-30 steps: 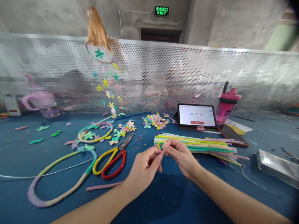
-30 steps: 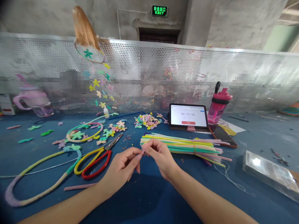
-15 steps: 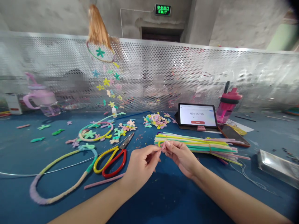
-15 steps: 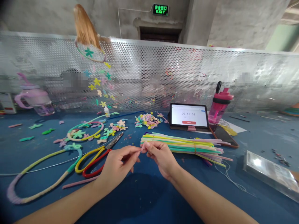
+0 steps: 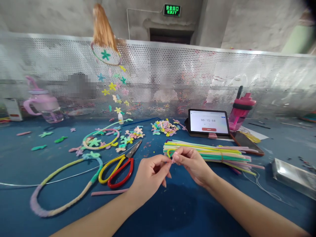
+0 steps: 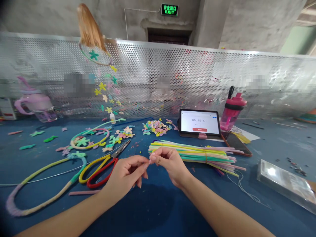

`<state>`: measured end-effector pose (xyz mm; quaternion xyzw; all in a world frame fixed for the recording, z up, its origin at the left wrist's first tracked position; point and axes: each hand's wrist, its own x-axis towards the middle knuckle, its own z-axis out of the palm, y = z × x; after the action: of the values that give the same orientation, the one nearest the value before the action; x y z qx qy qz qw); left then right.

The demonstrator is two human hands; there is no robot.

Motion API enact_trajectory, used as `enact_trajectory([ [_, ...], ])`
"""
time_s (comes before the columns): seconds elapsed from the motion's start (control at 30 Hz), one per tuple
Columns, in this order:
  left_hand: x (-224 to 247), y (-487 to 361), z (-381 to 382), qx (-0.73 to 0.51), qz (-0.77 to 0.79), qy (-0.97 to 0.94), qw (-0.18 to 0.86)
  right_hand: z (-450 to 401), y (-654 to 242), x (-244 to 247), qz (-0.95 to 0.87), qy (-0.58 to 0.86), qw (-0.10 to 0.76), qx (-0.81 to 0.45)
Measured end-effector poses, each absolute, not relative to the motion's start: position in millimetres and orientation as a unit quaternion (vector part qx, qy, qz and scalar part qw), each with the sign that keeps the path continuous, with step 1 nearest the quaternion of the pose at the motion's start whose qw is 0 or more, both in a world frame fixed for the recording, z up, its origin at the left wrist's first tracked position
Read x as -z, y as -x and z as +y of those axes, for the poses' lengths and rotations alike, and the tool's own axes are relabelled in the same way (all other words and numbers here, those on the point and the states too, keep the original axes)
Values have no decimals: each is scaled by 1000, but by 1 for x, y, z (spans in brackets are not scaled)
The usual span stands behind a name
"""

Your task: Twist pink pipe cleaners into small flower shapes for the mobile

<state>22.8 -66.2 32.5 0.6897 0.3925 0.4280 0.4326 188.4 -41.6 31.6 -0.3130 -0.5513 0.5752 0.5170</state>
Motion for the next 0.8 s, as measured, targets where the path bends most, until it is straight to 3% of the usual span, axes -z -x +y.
enact_trajectory([
  [0.13, -34, -23, -67, -432, 387, -723, 374, -44, -187, -34, -558, 322, 532, -549],
  [0.33, -40, -12, -62, -389, 344, -853, 57, -42, -189, -34, -578, 334, 506, -546],
  [0.43, -42, -5, -60, -363, 312, -878, -32, -42, -190, -36, -590, 329, 471, -566],
  [0.63, -44, -3, -56, -367, 279, -880, -115, -43, -192, -40, -597, 324, 426, -597],
  [0.8, -46, -4, -54, -380, 277, -874, -123, -43, -192, -40, -609, 324, 411, -597],
])
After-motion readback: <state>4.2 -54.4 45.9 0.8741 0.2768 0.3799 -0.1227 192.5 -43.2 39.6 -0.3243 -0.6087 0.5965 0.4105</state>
